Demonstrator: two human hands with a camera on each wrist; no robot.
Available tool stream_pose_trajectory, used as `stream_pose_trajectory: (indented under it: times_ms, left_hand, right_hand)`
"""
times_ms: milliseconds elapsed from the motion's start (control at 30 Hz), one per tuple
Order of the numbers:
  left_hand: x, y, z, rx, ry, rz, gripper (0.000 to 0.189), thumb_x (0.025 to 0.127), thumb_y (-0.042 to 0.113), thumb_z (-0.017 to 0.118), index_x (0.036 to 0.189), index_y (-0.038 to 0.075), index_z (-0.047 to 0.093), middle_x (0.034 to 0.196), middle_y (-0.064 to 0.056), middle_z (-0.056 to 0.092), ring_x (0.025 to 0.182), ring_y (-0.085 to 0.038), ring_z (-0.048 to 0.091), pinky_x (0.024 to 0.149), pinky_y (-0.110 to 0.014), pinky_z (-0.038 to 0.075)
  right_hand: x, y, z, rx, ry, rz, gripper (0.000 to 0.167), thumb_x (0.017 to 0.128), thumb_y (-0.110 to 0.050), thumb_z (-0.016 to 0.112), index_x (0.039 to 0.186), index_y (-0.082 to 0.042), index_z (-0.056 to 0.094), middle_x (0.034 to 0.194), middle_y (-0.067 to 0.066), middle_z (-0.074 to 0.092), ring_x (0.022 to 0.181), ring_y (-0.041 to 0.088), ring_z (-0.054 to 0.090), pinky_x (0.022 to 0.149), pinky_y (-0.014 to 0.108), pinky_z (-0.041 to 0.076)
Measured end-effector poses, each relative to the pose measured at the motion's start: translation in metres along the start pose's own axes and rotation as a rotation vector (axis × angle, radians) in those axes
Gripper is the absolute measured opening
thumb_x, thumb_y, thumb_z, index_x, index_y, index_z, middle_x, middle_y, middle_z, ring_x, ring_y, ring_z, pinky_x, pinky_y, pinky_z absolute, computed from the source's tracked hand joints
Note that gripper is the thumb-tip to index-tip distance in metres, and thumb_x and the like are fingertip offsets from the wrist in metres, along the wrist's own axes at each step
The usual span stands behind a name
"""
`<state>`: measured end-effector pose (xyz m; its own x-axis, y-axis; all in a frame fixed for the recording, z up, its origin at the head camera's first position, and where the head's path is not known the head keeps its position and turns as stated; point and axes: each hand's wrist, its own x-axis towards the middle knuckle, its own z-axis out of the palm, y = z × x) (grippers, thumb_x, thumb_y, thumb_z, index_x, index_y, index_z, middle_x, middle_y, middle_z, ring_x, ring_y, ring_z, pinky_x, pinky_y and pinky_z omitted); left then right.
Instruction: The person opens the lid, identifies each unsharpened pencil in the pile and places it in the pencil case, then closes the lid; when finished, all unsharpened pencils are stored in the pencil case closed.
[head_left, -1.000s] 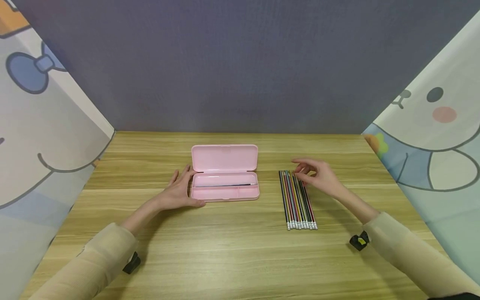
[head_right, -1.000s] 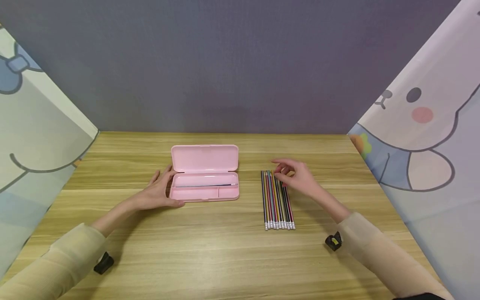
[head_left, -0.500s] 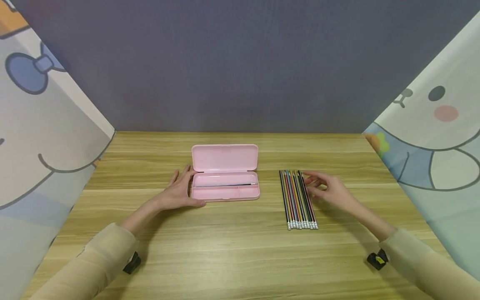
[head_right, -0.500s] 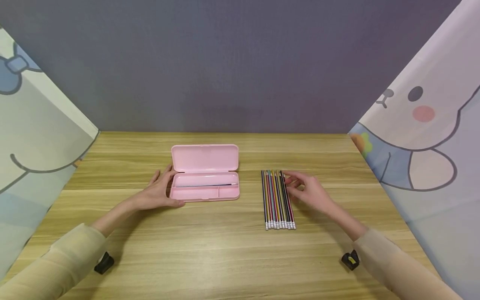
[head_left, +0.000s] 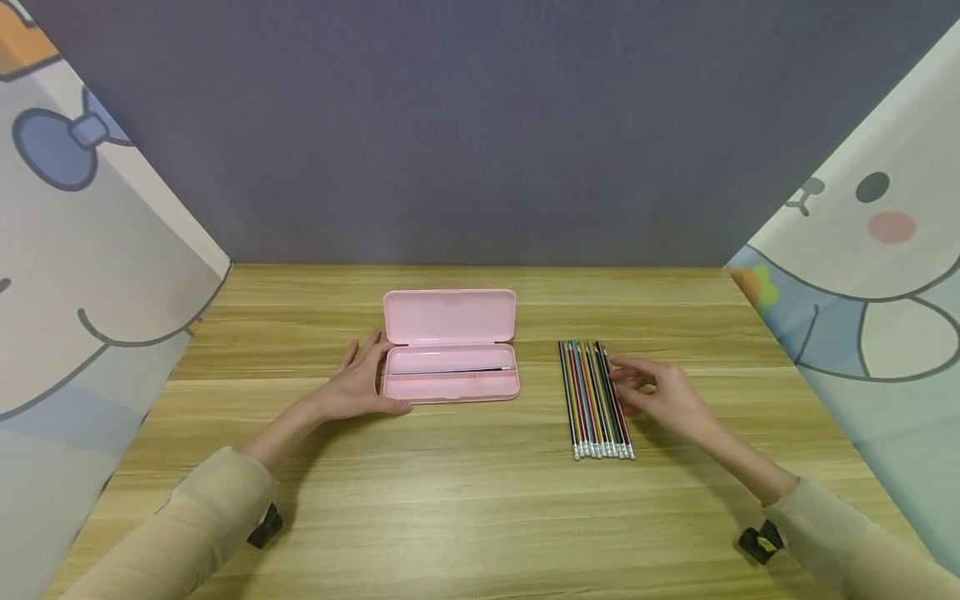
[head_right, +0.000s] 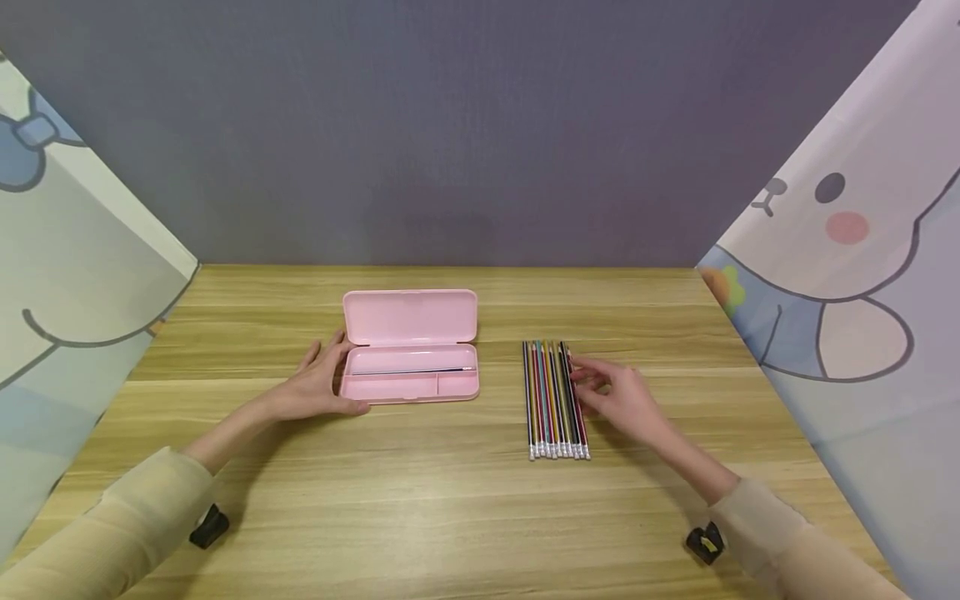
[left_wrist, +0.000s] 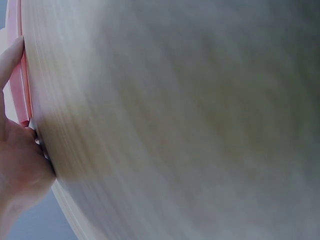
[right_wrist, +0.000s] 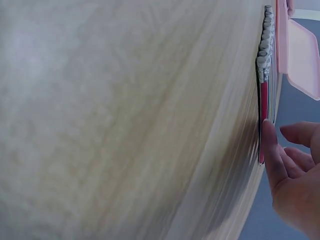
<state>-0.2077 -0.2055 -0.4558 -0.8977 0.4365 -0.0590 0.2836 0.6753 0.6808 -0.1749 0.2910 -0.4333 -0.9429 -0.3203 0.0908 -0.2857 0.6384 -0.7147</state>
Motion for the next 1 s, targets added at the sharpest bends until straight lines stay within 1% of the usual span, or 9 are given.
stream_pose_trajectory:
  times_ms: [100, 233, 467, 667, 700, 800, 900, 1000]
  left_hand:
    - [0.0, -0.001, 0.001, 0.003, -0.004, -0.003, 0.099, 0.076, 0.047, 0.088, 0.151, 0.014, 0.032, 0.17, -0.028, 0.017, 0.161, -0.046, -0.002, 0.127, -0.065, -0.009]
    - [0.001, -0.002, 0.002, 0.002, -0.007, 0.0, 0.1, 0.076, 0.047, 0.088, 0.152, 0.014, 0.032, 0.171, -0.027, 0.014, 0.161, -0.045, -0.003, 0.127, -0.065, -0.01]
    - [0.002, -0.001, 0.002, 0.004, -0.012, -0.007, 0.1, 0.075, 0.047, 0.088, 0.152, 0.015, 0.032, 0.172, -0.025, 0.013, 0.162, -0.042, -0.003, 0.128, -0.063, -0.01]
    - [0.001, -0.001, 0.001, 0.004, -0.008, -0.001, 0.099, 0.076, 0.047, 0.088, 0.151, 0.014, 0.032, 0.171, -0.027, 0.013, 0.161, -0.044, -0.002, 0.127, -0.065, -0.01]
    - [0.001, -0.001, 0.001, 0.002, -0.007, 0.002, 0.099, 0.076, 0.047, 0.088, 0.151, 0.013, 0.033, 0.171, -0.028, 0.013, 0.161, -0.046, -0.002, 0.127, -0.065, -0.01]
    - [0.001, -0.001, 0.002, 0.006, -0.008, -0.005, 0.099, 0.076, 0.048, 0.088, 0.151, 0.014, 0.032, 0.171, -0.026, 0.013, 0.162, -0.044, -0.003, 0.127, -0.064, -0.01]
    - [0.001, -0.001, 0.002, 0.006, -0.007, -0.005, 0.099, 0.075, 0.048, 0.088, 0.151, 0.015, 0.033, 0.171, -0.027, 0.013, 0.161, -0.044, -0.003, 0.127, -0.064, -0.01]
    - [0.001, -0.001, 0.002, 0.004, -0.003, -0.002, 0.099, 0.075, 0.048, 0.088, 0.15, 0.015, 0.033, 0.171, -0.027, 0.013, 0.161, -0.044, -0.003, 0.127, -0.064, -0.01]
  right_hand:
    - [-0.001, -0.001, 0.0, -0.029, 0.009, 0.017, 0.051, 0.089, 0.006, 0.072, 0.139, 0.002, 0.06, 0.115, 0.024, 0.075, 0.081, 0.006, 0.071, 0.061, 0.025, 0.063]
    - [-0.002, -0.003, 0.001, -0.063, 0.017, 0.051, 0.051, 0.09, 0.005, 0.072, 0.139, -0.001, 0.061, 0.116, 0.021, 0.076, 0.083, 0.007, 0.07, 0.061, 0.024, 0.062]
    - [-0.002, -0.009, 0.003, -0.083, 0.038, 0.074, 0.05, 0.088, 0.006, 0.072, 0.137, 0.004, 0.061, 0.116, 0.022, 0.076, 0.08, 0.007, 0.072, 0.06, 0.023, 0.062]
    - [-0.004, -0.013, 0.004, -0.095, 0.061, 0.095, 0.049, 0.089, 0.006, 0.07, 0.137, 0.005, 0.061, 0.116, 0.023, 0.076, 0.079, 0.01, 0.074, 0.059, 0.021, 0.061]
    - [-0.004, -0.013, 0.004, -0.098, 0.066, 0.092, 0.048, 0.089, 0.006, 0.069, 0.136, 0.006, 0.061, 0.115, 0.023, 0.076, 0.079, 0.011, 0.074, 0.059, 0.021, 0.061]
    - [-0.005, -0.015, 0.004, -0.114, 0.086, 0.088, 0.046, 0.089, 0.006, 0.068, 0.135, 0.006, 0.062, 0.113, 0.022, 0.077, 0.08, 0.015, 0.075, 0.055, 0.021, 0.059]
    - [-0.005, -0.016, 0.005, -0.131, 0.103, 0.082, 0.045, 0.09, 0.006, 0.069, 0.134, 0.007, 0.062, 0.112, 0.023, 0.077, 0.083, 0.022, 0.076, 0.051, 0.021, 0.056]
    - [-0.005, -0.018, 0.006, -0.136, 0.118, 0.077, 0.044, 0.089, 0.006, 0.07, 0.133, 0.008, 0.063, 0.112, 0.024, 0.076, 0.087, 0.031, 0.077, 0.051, 0.021, 0.055]
